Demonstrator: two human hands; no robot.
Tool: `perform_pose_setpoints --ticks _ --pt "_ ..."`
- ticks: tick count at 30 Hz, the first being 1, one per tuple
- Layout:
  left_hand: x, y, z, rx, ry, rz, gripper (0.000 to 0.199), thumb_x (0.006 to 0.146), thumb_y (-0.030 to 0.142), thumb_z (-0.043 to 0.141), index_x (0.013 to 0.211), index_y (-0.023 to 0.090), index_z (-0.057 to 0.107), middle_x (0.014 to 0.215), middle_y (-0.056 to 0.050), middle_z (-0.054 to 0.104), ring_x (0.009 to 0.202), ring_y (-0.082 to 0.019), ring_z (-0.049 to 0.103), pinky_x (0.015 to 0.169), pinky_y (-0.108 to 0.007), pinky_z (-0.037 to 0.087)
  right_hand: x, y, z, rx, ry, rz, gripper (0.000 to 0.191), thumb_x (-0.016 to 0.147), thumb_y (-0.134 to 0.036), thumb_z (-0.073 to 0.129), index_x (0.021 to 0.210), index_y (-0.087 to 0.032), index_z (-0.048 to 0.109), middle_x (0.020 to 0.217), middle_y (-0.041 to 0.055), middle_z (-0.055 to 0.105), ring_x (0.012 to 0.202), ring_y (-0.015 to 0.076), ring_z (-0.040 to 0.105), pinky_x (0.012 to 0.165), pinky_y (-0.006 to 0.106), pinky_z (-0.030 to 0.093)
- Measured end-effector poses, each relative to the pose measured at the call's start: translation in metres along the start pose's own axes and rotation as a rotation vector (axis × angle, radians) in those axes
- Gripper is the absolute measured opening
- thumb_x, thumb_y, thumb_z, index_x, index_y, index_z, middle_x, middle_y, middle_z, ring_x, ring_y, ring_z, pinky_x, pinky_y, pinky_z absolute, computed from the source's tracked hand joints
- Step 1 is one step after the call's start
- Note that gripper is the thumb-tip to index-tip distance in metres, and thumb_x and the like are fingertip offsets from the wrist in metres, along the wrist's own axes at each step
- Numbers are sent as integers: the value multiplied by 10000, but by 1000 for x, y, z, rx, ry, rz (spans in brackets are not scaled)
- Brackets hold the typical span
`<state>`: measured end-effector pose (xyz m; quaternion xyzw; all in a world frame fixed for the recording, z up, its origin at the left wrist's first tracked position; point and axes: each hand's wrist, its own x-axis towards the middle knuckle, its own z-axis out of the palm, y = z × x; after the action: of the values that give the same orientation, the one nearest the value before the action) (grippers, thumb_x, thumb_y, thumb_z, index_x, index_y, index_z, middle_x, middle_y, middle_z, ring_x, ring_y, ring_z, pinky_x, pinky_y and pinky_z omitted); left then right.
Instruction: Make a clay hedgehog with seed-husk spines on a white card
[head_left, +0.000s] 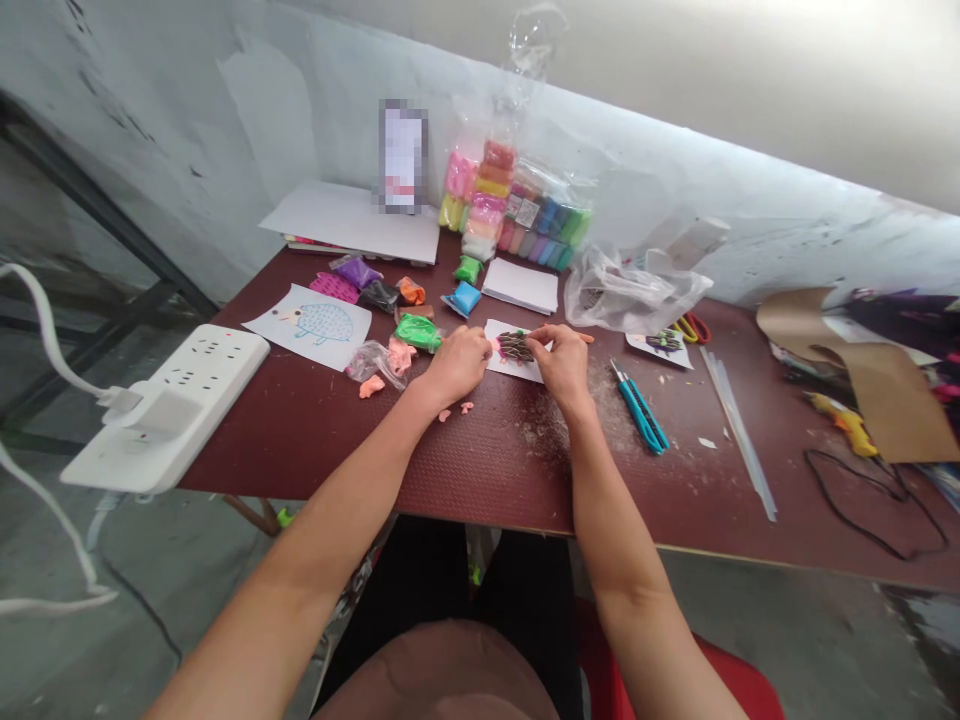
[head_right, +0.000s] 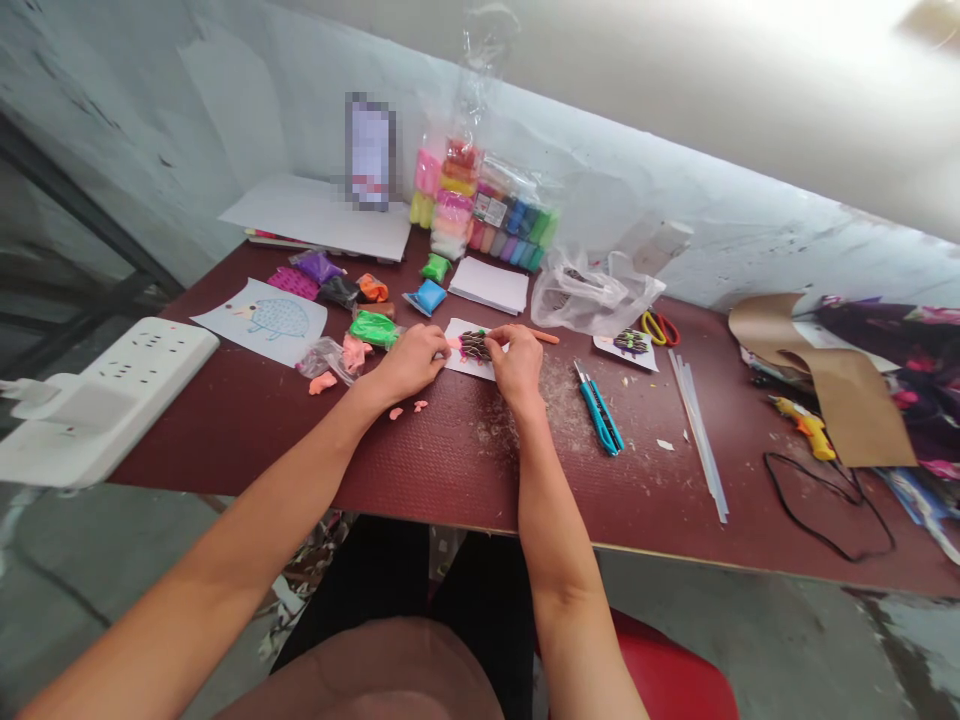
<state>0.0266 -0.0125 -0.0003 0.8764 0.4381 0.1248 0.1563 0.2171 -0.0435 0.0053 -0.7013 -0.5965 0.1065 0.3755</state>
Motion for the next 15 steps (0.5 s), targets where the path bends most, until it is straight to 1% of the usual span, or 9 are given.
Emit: perform_pose_setpoints --ticks 5,9,12,15 --pt "0 2 -1 -14 -1 -13 305 945 74 523 1026 135 811 1108 -136 730 1062 -267 633 952 -369 512 3 0 2 -23 -34 1 89 790 -187 687 756 -225 759 856 54 747 916 251 686 975 407 504" --pt "0 2 -2 -23 0 -16 305 940 64 523 1020 133 809 1106 -139 728 1057 -261 631 944 -362 513 4 1 4 -32 -54 3 89 796 -196 695 751 -232 762 831 47 751 935 257 691 1020 428 491" --pt "0 2 -2 -28 -3 -18 296 932 57 531 1003 131 809 1098 -140 726 1061 -262 629 944 -360 512 4 1 5 -52 -51 7 83 798 -205 699 753 -229 764 861 60 764 979 268 694 1027 429 488" --pt "-1 3 -3 -22 -18 -20 291 937 63 535 1008 130 809 1094 -139 725 1068 -266 630 948 -366 512 5 1 5 -78 -66 14 88 805 -208 695 760 -221 769 884 72 771 977 270 699 1012 423 493"
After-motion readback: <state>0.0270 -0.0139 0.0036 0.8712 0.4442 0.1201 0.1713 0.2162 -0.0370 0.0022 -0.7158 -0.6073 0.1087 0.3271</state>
